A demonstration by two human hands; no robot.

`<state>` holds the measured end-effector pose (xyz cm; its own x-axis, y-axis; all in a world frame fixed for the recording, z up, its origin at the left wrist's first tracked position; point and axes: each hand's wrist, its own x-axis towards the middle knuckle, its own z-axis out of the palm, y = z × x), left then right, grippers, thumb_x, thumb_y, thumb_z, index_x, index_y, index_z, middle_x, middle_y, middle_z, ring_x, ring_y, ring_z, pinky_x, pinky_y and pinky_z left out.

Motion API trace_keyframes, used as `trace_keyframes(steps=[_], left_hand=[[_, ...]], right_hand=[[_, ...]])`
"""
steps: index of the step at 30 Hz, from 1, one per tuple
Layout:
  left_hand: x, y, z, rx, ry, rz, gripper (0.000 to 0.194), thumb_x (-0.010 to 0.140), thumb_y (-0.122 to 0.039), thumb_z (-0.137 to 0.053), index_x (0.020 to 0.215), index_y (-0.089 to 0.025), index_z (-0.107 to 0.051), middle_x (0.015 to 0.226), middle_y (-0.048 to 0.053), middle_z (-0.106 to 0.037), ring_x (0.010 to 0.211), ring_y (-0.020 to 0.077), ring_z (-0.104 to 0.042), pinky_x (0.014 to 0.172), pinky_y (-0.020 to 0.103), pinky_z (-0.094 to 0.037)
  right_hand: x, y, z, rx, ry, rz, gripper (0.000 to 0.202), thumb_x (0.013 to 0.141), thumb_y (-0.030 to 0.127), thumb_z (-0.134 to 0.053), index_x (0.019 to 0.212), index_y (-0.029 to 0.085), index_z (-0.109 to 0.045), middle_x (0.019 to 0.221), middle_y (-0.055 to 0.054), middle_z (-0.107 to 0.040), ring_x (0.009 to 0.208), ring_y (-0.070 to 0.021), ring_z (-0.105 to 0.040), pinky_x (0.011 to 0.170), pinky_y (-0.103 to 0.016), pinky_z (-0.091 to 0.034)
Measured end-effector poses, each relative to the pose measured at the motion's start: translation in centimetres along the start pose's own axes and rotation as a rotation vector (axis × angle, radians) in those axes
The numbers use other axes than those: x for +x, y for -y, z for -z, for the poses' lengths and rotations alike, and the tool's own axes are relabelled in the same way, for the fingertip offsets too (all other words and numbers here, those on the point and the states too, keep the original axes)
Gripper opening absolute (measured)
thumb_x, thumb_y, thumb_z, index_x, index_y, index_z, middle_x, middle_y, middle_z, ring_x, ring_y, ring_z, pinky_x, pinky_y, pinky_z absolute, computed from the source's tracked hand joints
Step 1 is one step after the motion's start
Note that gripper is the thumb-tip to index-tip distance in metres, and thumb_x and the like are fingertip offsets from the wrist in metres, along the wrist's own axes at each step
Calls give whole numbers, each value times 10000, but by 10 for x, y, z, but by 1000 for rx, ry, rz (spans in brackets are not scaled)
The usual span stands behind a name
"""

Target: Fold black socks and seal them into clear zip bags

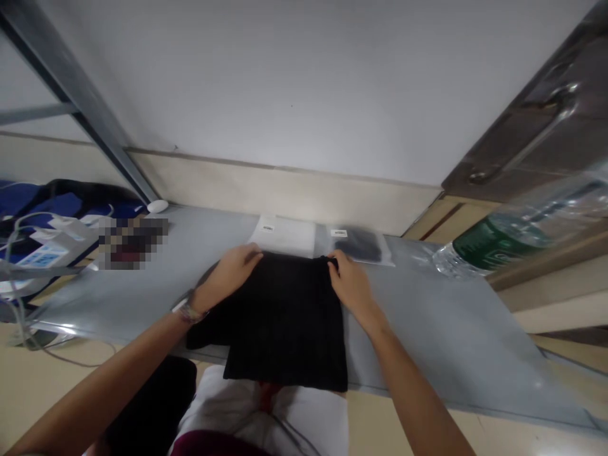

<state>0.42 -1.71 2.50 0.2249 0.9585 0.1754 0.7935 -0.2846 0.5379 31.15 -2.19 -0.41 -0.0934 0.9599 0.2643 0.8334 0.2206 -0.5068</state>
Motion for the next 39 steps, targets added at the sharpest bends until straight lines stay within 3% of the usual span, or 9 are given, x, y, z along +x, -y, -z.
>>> trace_keyframes(steps=[6, 10, 13, 15, 20, 26, 32, 39], left_hand=[[-2, -19, -4, 417, 73, 121, 264, 1113, -349, -496, 1262, -181, -635, 1169, 144, -741, 968, 320, -752, 776, 379, -529], [-7, -24, 4, 520, 60, 206, 426, 1100, -499, -505, 1312, -150, -626, 1184, 171, -719, 938, 347, -757, 729, 392, -536], [-12, -20, 13, 451, 81, 230, 483, 1065, -593, -536, 1232, -160, -667, 1154, 155, -731, 953, 348, -749, 780, 413, -549], [-14, -15, 16, 383, 100, 220, 476, 1031, -624, -581, 1162, -179, -685, 1147, 135, -743, 967, 334, -739, 813, 413, -549], [-13, 1, 13, 266, 105, 181, 294, 956, -496, -694, 1025, -213, -655, 1092, 96, -754, 923, 279, -705, 792, 369, -521], [-8, 16, 7, 142, 86, 114, 212, 935, -434, -688, 901, -236, -619, 967, 78, -747, 864, 269, -678, 734, 354, -474], [-7, 20, 3, 123, 92, 159, 258, 924, -473, -690, 823, -246, -619, 807, 52, -729, 753, 255, -666, 676, 338, -436], [-7, 13, 16, -23, 128, 152, 326, 941, -518, -611, 766, -247, -565, 789, 38, -694, 744, 251, -634, 689, 356, -435]], right_hand=[[-3, -6, -15, -291, -8, -16, 311, 1034, 331, -512, 1238, 181, -693, 938, -116, -782, 744, -275, -716, 617, -336, -439], [-8, -6, -16, -318, -75, 32, 363, 1046, 306, -517, 1353, 234, -699, 1039, -108, -810, 792, -269, -741, 660, -345, -488], [-11, -3, -13, -204, -158, 97, 343, 1060, 293, -491, 1259, 250, -767, 1112, -91, -812, 891, -251, -754, 755, -348, -534], [-13, -1, -12, -127, -205, 117, 326, 1057, 320, -505, 1149, 234, -805, 1033, -78, -805, 868, -231, -743, 772, -339, -537], [-16, 1, -10, -64, -152, 117, 296, 1003, 374, -572, 950, 233, -827, 828, -43, -704, 723, -194, -663, 691, -326, -499], [-17, 0, -9, -67, 9, 64, 228, 930, 302, -612, 1028, 250, -811, 837, -32, -677, 710, -192, -620, 679, -335, -486], [-17, 2, -5, -48, 41, 41, 223, 938, 279, -616, 1038, 255, -814, 816, -20, -656, 702, -190, -613, 662, -331, -463], [-17, 2, -1, -28, 84, 42, 253, 956, 265, -605, 1091, 241, -818, 823, -19, -658, 691, -184, -606, 672, -331, -463]])
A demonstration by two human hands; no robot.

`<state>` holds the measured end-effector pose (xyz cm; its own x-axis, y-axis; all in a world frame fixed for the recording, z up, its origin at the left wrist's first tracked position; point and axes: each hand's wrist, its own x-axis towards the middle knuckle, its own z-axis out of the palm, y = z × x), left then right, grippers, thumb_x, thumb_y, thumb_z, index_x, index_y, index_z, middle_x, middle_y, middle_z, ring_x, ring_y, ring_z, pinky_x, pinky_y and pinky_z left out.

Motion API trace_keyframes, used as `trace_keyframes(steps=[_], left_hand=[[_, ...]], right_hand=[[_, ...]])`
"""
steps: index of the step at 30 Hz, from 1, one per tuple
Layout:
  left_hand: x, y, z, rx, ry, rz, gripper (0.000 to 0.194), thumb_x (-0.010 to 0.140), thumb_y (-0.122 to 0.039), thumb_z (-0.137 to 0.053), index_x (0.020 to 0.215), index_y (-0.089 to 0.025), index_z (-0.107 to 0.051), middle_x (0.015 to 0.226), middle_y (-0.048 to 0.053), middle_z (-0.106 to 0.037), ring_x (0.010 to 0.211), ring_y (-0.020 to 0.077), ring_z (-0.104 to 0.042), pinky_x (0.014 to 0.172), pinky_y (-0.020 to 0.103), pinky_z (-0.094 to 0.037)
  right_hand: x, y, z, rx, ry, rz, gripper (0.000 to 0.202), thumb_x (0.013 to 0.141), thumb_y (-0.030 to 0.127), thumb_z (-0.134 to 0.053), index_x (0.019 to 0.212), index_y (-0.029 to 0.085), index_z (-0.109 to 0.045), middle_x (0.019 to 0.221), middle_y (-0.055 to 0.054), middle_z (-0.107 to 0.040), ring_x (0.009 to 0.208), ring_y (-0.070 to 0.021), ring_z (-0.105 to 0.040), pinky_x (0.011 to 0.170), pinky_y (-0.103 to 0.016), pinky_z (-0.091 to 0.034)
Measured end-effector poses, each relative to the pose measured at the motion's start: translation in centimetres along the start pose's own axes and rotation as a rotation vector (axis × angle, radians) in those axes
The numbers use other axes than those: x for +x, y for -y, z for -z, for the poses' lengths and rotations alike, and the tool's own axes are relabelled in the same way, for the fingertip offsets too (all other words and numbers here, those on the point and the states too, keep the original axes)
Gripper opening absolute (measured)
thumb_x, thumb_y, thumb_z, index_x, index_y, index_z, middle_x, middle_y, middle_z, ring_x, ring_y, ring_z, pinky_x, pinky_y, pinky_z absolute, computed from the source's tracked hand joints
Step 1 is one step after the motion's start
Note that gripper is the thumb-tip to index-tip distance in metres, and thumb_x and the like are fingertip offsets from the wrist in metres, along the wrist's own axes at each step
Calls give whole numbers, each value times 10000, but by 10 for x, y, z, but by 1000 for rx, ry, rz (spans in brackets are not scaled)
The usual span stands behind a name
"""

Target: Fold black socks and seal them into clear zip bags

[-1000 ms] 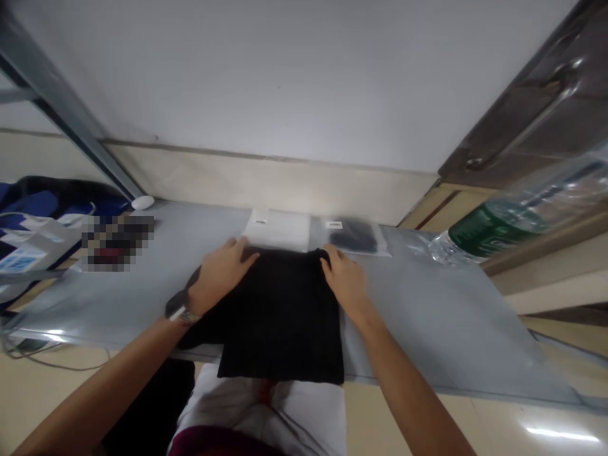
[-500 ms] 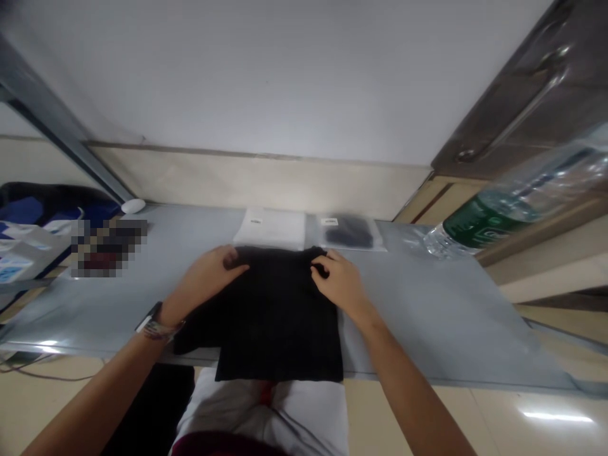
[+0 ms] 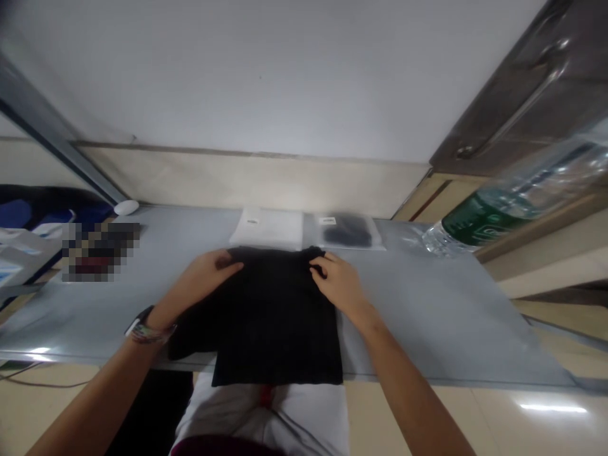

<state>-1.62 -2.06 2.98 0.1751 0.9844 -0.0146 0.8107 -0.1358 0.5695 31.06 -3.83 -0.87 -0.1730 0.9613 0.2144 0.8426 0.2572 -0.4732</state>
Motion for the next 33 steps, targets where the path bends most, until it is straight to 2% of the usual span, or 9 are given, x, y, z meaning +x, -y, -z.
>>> trace_keyframes(steps=[6, 11, 15, 18, 21, 24, 27, 30, 33], left_hand=[[-11, -4, 1, -43, -25, -41, 321, 1020, -521, -483, 842, -256, -513, 827, 30, -665, 799, 259, -642, 753, 385, -483], [-11, -4, -4, -140, -36, 61, 450, 907, -602, -676, 1136, -236, -548, 1136, 118, -743, 1077, 347, -722, 916, 476, -552], [-9, -10, -1, -296, 15, 36, 493, 894, -457, -685, 1304, -250, -507, 1166, 110, -758, 1107, 336, -738, 934, 479, -572], [-10, -17, 4, -339, 22, 5, 466, 885, -406, -684, 1305, -266, -535, 1127, 76, -766, 1094, 322, -738, 965, 480, -561], [-12, -23, 8, -356, 15, -19, 390, 878, -352, -677, 1240, -260, -563, 1073, 43, -766, 1028, 289, -742, 950, 449, -559], [-16, -27, 11, -355, -3, -25, 328, 882, -308, -662, 1191, -249, -570, 1016, 23, -759, 953, 254, -734, 891, 407, -565], [-20, -33, 16, -407, 4, 16, 339, 910, -381, -685, 1194, -247, -559, 956, 11, -738, 814, 218, -715, 752, 355, -573], [-23, -38, 18, -564, 54, -8, 391, 976, -509, -642, 1251, -248, -543, 846, -18, -692, 635, 167, -658, 630, 311, -558], [-22, -43, 13, -618, 39, -178, 409, 1018, -469, -613, 1352, -241, -545, 883, 6, -710, 778, 189, -713, 783, 343, -603]], right_hand=[[1, 1, 0, 20, 7, -6, 268, 966, 275, -591, 1103, 267, -821, 824, -19, -682, 686, -184, -620, 660, -328, -467], [-2, 11, 5, -22, -36, -38, 271, 986, 266, -565, 1047, 262, -829, 855, -39, -711, 728, -205, -661, 683, -349, -501], [-24, 55, 5, -67, -255, 47, 253, 1033, 314, -558, 1070, 245, -798, 940, -85, -728, 888, -255, -705, 796, -390, -567], [-43, 104, -8, -5, -210, 187, 206, 993, 333, -658, 1157, 227, -725, 1057, -106, -726, 1024, -294, -702, 866, -427, -608], [-47, 144, -26, -49, -146, 153, 382, 849, 388, -844, 1110, 187, -650, 1024, -124, -705, 961, -335, -690, 755, -462, -628], [-39, 164, -38, -61, -171, 94, 395, 810, 306, -848, 1093, 205, -592, 1014, -133, -703, 951, -346, -691, 728, -457, -623], [-32, 167, -36, 22, -163, 66, 266, 841, 176, -714, 1057, 236, -571, 989, -100, -715, 867, -292, -704, 661, -379, -584], [-32, 156, -29, 269, -124, 7, 136, 866, 148, -608, 946, 248, -563, 873, -35, -692, 727, -217, -681, 646, -331, -560], [-36, 133, -27, 689, -122, -145, 75, 888, 253, -633, 918, 255, -565, 810, 1, -667, 732, -199, -699, 690, -334, -620]])
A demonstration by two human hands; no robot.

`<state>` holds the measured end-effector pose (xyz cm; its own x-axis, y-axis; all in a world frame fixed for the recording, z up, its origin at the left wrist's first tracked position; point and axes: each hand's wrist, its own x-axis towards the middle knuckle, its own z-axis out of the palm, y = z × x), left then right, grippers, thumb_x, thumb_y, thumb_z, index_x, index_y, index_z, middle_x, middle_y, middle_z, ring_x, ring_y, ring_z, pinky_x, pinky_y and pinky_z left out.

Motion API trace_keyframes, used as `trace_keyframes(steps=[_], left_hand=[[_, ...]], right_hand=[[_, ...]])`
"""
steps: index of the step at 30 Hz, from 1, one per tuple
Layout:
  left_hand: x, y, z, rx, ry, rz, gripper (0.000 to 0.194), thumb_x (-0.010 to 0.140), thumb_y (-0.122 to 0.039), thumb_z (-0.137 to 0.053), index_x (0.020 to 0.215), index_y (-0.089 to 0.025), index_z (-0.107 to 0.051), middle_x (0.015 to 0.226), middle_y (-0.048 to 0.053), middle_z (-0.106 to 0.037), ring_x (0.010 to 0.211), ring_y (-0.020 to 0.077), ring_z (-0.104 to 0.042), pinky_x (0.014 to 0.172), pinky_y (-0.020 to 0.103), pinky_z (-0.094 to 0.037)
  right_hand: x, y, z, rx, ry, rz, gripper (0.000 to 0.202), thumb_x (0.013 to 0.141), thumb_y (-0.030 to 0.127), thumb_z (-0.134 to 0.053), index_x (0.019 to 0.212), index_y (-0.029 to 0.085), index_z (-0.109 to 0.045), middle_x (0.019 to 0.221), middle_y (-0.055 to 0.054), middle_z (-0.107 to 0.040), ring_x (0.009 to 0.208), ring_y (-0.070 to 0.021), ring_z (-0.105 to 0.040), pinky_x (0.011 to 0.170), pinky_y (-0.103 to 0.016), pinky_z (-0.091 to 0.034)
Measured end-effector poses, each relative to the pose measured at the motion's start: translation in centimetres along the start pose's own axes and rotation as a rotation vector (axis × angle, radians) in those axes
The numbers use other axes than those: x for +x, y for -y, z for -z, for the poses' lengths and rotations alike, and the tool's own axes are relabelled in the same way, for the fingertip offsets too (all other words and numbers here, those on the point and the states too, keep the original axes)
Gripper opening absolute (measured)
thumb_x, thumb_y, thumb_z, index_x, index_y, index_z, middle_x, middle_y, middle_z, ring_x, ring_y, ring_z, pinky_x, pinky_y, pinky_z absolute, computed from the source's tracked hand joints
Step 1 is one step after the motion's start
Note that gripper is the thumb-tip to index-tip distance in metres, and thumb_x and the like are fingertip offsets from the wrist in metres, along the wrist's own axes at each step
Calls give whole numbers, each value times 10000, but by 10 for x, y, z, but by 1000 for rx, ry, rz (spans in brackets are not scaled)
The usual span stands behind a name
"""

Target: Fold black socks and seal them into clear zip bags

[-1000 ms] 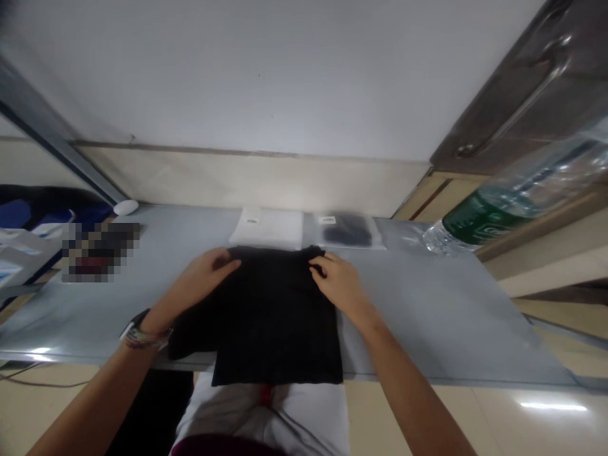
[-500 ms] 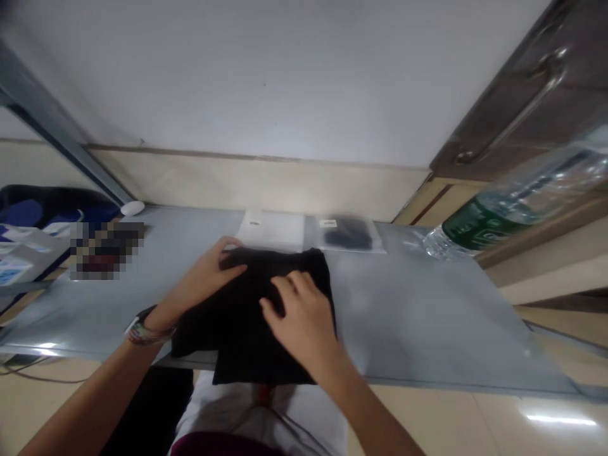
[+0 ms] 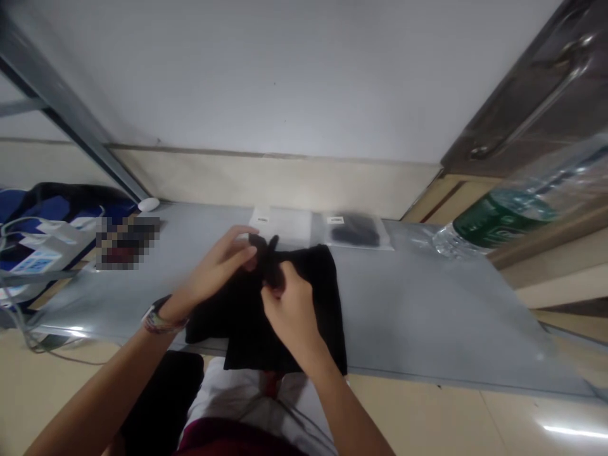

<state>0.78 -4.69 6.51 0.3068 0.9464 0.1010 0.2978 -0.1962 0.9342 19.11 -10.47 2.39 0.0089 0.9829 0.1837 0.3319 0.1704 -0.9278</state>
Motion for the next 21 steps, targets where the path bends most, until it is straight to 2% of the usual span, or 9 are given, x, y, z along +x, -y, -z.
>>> trace_keyframes(steps=[2, 4, 7, 10, 13, 15, 17, 19, 21], left_hand=[[2, 2, -7, 90, 15, -153, 428, 1024, -401, -637, 1416, -245, -562, 1108, 72, -760, 1013, 226, -739, 962, 390, -588], [4, 5, -14, 236, 75, -293, 442, 1039, -353, -646, 1469, -270, -588, 1384, 104, -719, 1272, 262, -680, 1135, 441, -510], [6, 10, -25, 428, 245, -406, 442, 1076, -325, -611, 1518, -331, -606, 1627, 58, -576, 1562, 287, -452, 1295, 511, -337], [8, 18, -35, 523, 400, -398, 426, 1095, -316, -584, 1515, -374, -623, 1647, 25, -556, 1642, 305, -320, 1315, 574, -279], [10, 27, -42, 542, 485, -400, 432, 1088, -274, -598, 1502, -389, -634, 1610, 21, -595, 1649, 304, -288, 1325, 602, -241], [11, 30, -43, 538, 502, -415, 460, 1081, -252, -610, 1521, -386, -614, 1615, 23, -588, 1651, 297, -274, 1332, 606, -223], [10, 30, -39, 540, 489, -433, 482, 1067, -257, -639, 1534, -368, -600, 1623, 31, -579, 1653, 298, -269, 1338, 607, -213], [7, 29, -33, 566, 447, -449, 494, 1041, -263, -679, 1524, -340, -610, 1634, 37, -567, 1656, 297, -270, 1347, 597, -203], [3, 29, -26, 614, 406, -463, 482, 1015, -240, -704, 1489, -305, -643, 1620, 40, -585, 1653, 290, -289, 1355, 569, -208]], right_hand=[[0, -16, 10, 248, -45, -147, 178, 877, 364, -688, 944, 253, -565, 862, -4, -682, 784, -214, -734, 711, -370, -667], [-1, -32, 20, 378, -86, -256, 307, 851, 454, -730, 1001, 246, -560, 938, -25, -699, 792, -230, -761, 708, -413, -693], [-6, -44, 36, 218, -134, -270, 508, 866, 474, -727, 1273, 230, -544, 1018, -66, -724, 684, -227, -759, 643, -417, -681], [-14, -41, 47, -301, -201, -151, 612, 915, 391, -681, 1481, 221, -524, 1042, -119, -740, 740, -282, -761, 660, -449, -657], [-22, -35, 52, -691, -250, 29, 484, 973, 354, -629, 1442, 234, -640, 1222, -196, -711, 1044, -382, -750, 816, -540, -654], [-26, -37, 53, -780, -207, 192, 475, 1008, 348, -607, 1469, 234, -641, 1457, -221, -621, 1315, -420, -649, 999, -595, -611], [-28, -45, 55, -808, -89, 313, 517, 1024, 342, -604, 1527, 222, -594, 1615, -199, -525, 1499, -419, -506, 1149, -618, -529], [-29, -57, 57, -830, 30, 338, 554, 1030, 346, -606, 1563, 202, -554, 1658, -187, -501, 1539, -414, -469, 1191, -626, -499], [-28, -69, 60, -848, 71, 314, 575, 1040, 343, -592, 1590, 193, -525, 1664, -190, -501, 1532, -404, -487, 1209, -627, -483]])
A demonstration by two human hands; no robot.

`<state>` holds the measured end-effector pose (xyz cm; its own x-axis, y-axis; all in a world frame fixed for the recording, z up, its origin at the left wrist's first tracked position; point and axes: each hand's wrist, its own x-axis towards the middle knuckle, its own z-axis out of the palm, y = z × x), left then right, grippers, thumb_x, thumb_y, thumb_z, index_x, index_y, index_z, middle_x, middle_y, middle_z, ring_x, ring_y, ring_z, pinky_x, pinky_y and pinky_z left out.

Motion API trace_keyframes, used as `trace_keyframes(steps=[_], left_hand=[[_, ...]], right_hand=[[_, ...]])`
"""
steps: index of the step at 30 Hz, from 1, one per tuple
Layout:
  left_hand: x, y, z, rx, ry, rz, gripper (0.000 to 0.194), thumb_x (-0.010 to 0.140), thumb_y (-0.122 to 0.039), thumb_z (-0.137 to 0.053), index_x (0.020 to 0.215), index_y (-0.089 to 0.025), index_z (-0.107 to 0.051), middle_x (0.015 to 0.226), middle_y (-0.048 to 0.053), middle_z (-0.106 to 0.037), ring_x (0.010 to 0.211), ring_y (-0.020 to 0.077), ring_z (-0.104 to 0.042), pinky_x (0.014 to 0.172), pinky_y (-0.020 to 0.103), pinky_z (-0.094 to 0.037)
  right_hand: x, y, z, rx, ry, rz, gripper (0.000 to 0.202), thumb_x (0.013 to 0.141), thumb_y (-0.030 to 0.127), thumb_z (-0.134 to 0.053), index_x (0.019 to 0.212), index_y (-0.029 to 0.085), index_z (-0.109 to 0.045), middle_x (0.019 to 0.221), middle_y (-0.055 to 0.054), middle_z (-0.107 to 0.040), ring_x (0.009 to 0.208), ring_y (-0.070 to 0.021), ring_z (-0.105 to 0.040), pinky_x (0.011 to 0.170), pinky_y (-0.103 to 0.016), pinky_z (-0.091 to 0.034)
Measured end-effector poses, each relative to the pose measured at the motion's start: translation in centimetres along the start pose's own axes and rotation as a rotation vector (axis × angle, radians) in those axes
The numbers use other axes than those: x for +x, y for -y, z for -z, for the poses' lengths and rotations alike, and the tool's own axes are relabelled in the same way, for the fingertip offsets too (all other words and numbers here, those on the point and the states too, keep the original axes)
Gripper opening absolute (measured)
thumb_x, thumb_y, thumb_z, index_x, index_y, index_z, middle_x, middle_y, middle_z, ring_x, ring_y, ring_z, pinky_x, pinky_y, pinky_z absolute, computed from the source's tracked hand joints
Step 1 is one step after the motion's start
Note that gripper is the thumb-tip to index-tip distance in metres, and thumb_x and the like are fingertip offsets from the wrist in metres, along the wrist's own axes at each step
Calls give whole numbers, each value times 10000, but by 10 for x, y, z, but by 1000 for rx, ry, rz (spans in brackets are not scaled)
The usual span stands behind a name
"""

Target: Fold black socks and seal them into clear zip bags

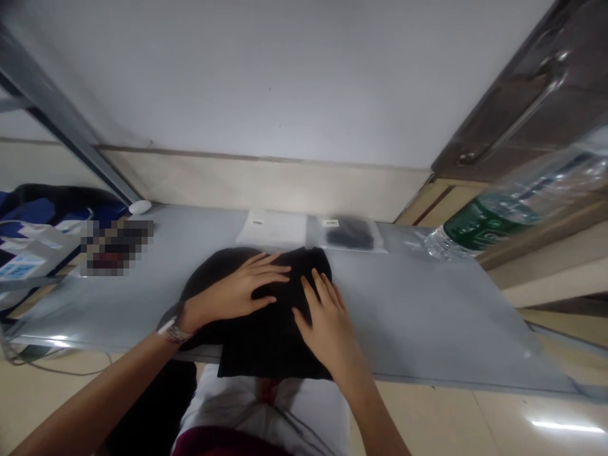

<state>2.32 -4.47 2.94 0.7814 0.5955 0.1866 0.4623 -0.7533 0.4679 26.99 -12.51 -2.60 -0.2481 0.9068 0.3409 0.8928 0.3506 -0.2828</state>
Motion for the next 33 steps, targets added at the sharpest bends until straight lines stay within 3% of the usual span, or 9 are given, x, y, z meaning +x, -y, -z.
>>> trace_keyframes(steps=[5, 10, 13, 16, 19, 22, 27, 30, 33], left_hand=[[-14, 4, 0, 92, 61, 15, 494, 991, -180, -699, 1472, -283, -654, 1559, 38, -647, 1584, 291, -437, 1305, 513, -345], [-11, 1, -6, 150, 37, 22, 524, 960, -104, -653, 1459, -261, -634, 1513, 58, -678, 1497, 307, -533, 1242, 510, -422], [-6, -6, -6, 161, -16, 0, 638, 925, -35, -606, 1519, -265, -567, 1494, 82, -662, 1446, 309, -553, 1223, 514, -440], [-3, -10, -6, 130, -88, 12, 792, 898, 12, -563, 1622, -281, -426, 1604, 117, -543, 1475, 310, -511, 1225, 529, -439], [1, -7, -6, 55, -138, 29, 823, 884, -29, -642, 1627, -282, -395, 1661, 132, -479, 1537, 333, -442, 1261, 572, -390], [9, 0, -4, -81, -179, 31, 699, 899, -163, -767, 1539, -263, -504, 1626, 136, -533, 1579, 355, -397, 1291, 590, -344], [27, 0, 5, -448, -332, 157, 292, 997, -399, -717, 1223, -215, -702, 1282, 98, -765, 1212, 296, -715, 1120, 475, -540], [37, -3, 12, -559, -441, 256, 307, 1005, -460, -695, 1175, -205, -710, 1212, 78, -780, 1142, 278, -725, 1055, 429, -570], [44, 0, 16, -555, -542, 322, 300, 1003, -443, -682, 1178, -200, -696, 1225, 71, -769, 1174, 276, -700, 1063, 423, -554]], right_hand=[[-1, -14, -4, 7, 18, -5, 573, 1046, 340, -576, 1603, 213, -526, 1652, -180, -519, 1525, -377, -505, 1231, -593, -473], [7, -20, 4, 11, 15, 31, 610, 958, 205, -597, 1567, 217, -564, 1569, -162, -603, 1434, -368, -588, 1189, -579, -520], [14, -24, 12, 3, -3, 65, 524, 931, 174, -600, 1446, 240, -674, 1474, -140, -671, 1344, -365, -648, 1146, -582, -548], [25, -28, 21, 79, -59, 90, 339, 919, 180, -614, 1201, 247, -789, 1422, -136, -690, 1301, -362, -663, 1104, -572, -569], [43, -31, 31, 313, -101, 80, 217, 903, 191, -618, 1011, 259, -793, 1411, -111, -699, 1311, -326, -658, 1123, -528, -546], [63, -34, 40, 585, -39, -1, 213, 887, 223, -605, 993, 268, -784, 1250, -62, -782, 1221, -285, -709, 1117, -476, -526], [94, -34, 49, 1038, 113, -371, 120, 803, 366, -747, 784, 248, -744, 767, 1, -737, 826, -236, -719, 803, -352, -572], [104, -26, 47, 1497, 132, -619, 321, 741, 539, -844, 862, 257, -750, 858, -44, -786, 955, -290, -750, 818, -381, -600], [105, -14, 38, 1835, 254, -672, 522, 731, 721, -820, 976, 264, -757, 1031, -93, -823, 1199, -355, -725, 940, -466, -616]])
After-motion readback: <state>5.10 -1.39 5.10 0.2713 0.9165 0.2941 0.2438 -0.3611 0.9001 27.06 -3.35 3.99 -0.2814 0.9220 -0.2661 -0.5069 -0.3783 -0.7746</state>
